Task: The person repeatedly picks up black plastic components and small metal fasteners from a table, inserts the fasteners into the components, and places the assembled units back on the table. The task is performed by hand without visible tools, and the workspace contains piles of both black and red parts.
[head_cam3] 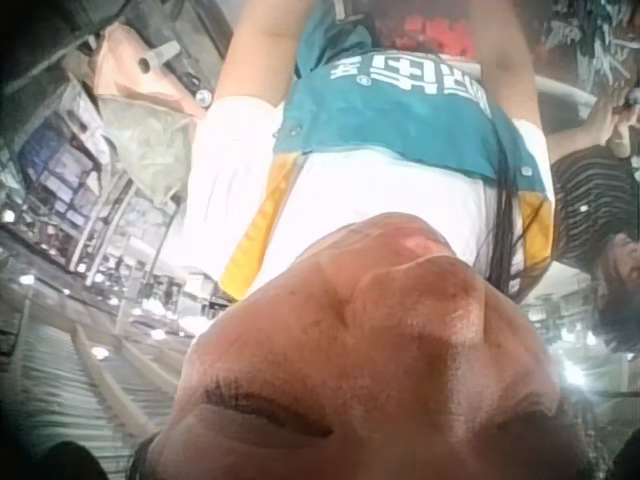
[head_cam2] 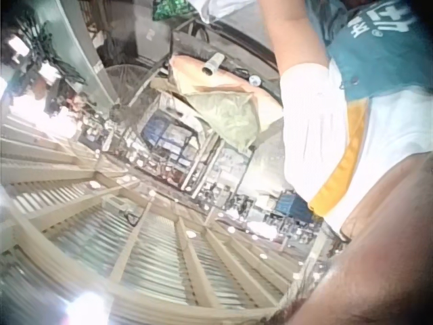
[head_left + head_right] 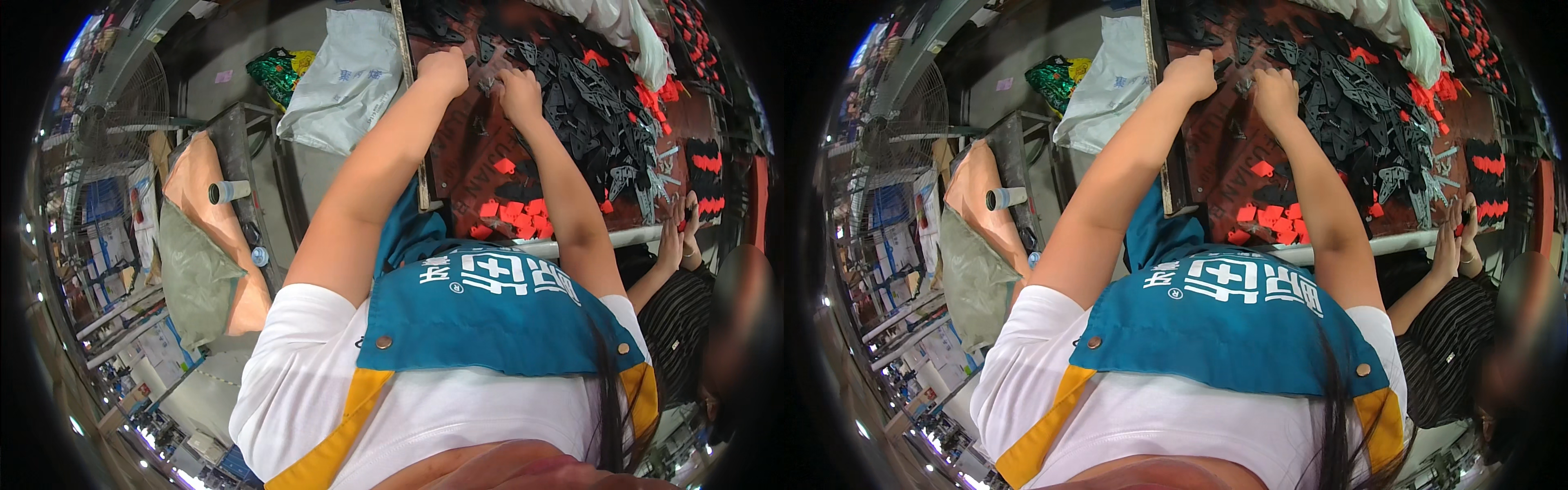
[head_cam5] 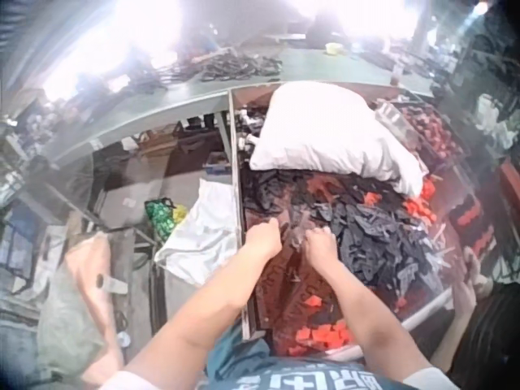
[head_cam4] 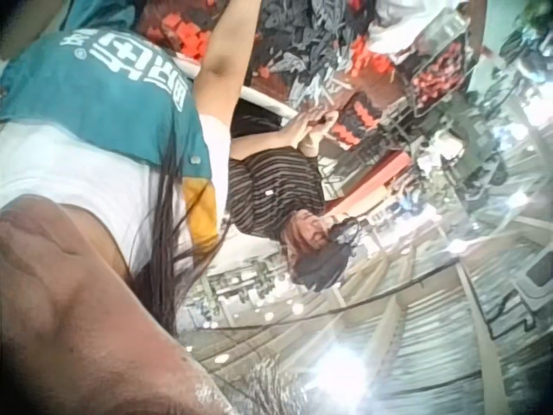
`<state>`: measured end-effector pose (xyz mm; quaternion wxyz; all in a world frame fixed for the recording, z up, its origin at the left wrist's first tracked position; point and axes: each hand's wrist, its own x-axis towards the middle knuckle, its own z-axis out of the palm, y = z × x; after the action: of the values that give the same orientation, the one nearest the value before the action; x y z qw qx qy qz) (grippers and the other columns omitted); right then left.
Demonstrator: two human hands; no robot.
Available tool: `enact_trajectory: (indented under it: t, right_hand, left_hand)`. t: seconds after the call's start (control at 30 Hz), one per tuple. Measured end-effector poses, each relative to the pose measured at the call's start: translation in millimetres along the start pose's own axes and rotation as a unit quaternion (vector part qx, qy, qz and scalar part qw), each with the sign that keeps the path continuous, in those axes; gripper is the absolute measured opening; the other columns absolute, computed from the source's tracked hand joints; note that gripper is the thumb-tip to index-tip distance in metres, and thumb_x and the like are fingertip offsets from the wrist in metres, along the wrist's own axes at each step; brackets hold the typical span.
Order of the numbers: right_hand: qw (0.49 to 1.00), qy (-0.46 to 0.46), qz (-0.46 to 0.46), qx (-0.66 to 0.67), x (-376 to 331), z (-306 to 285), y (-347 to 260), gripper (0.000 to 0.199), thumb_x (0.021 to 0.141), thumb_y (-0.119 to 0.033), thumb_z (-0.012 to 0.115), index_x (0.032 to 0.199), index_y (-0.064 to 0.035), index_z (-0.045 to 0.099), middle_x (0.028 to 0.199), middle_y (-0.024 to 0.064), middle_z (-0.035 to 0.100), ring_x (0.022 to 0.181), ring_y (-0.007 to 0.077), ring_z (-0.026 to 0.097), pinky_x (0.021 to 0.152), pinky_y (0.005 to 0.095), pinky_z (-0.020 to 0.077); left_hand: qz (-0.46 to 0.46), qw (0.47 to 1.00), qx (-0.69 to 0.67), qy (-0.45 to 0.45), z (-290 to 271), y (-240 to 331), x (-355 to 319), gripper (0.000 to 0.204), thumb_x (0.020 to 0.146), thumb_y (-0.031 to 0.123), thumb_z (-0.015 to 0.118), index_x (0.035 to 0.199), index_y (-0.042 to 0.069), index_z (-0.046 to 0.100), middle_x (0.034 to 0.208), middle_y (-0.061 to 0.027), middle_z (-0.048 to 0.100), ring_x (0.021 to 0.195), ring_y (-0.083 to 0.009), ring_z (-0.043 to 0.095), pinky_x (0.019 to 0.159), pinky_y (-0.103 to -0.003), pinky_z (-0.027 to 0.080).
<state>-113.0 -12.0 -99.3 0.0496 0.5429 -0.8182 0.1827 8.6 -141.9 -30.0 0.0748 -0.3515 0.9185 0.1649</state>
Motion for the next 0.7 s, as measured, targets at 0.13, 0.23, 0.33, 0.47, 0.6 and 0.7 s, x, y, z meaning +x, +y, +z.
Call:
enact_trajectory:
  t: [0.13,0.23,0.33,0.47,0.6,0.7]
  right_hand:
    - [0.996,-0.069,-0.028,-0.057,19.1,6.9,2.0,0.021,0.073,-0.014,0.064,0.094,-0.0136,0.062,0.097,0.0056,0.057,0.097,0.0274,0.050,0.078,0.0410,0.0428]
    - [0.989,-0.121,-0.049,-0.069,21.0,-1.8,-4.7,0.022,0.073,-0.016,0.065,0.094,-0.0131,0.062,0.101,0.0060,0.056,0.099,0.0267,0.049,0.079,0.0411,0.0425]
    - [0.990,-0.104,-0.080,-0.060,11.1,-0.5,3.9,0.021,0.072,-0.016,0.067,0.092,-0.0104,0.061,0.099,0.0067,0.057,0.099,0.0269,0.049,0.080,0.0423,0.0414]
    - [0.993,-0.077,-0.036,0.087,1.2,-11.7,12.3,0.018,0.071,-0.013,0.067,0.086,-0.0060,0.058,0.087,0.0085,0.060,0.087,0.0276,0.055,0.075,0.0388,0.0432]
    - [0.916,-0.115,0.110,0.369,-6.5,-34.6,7.8,0.014,0.074,-0.009,0.064,0.082,-0.0036,0.055,0.076,0.0074,0.061,0.069,0.0199,0.057,0.064,0.0307,0.0445]
    - [0.798,-0.112,0.187,0.561,-15.4,-54.2,-1.2,0.011,0.077,-0.007,0.063,0.080,-0.0036,0.053,0.076,0.0051,0.060,0.066,0.0128,0.056,0.060,0.0252,0.0440]
  left_hand:
    - [-0.024,0.998,-0.003,0.066,4.4,-2.5,0.2,0.039,0.080,0.019,0.054,0.112,-0.002,0.051,0.111,-0.0218,0.055,0.104,-0.0388,0.055,0.089,-0.042,0.046]
    - [-0.020,0.992,-0.008,0.124,4.2,-7.4,0.6,0.036,0.081,0.021,0.055,0.108,-0.002,0.052,0.107,-0.0210,0.055,0.103,-0.0387,0.053,0.087,-0.042,0.045]
    - [-0.007,0.986,-0.063,0.154,4.0,-5.0,6.0,0.033,0.081,0.022,0.055,0.102,-0.002,0.053,0.101,-0.0207,0.058,0.099,-0.0369,0.056,0.083,-0.042,0.047]
    - [0.050,0.967,-0.129,0.214,-3.9,0.6,7.0,0.030,0.077,0.023,0.059,0.092,-0.002,0.054,0.090,-0.0194,0.061,0.087,-0.0347,0.060,0.078,-0.041,0.049]
    - [0.081,0.923,-0.303,0.224,-20.9,4.0,-0.9,0.028,0.071,0.020,0.061,0.088,-0.001,0.052,0.076,-0.0169,0.062,0.075,-0.0290,0.062,0.068,-0.037,0.049]
    - [0.077,0.894,-0.410,0.162,-24.9,3.0,-5.1,0.028,0.067,0.016,0.061,0.088,0.001,0.049,0.066,-0.0119,0.058,0.067,-0.0202,0.060,0.060,-0.033,0.047]
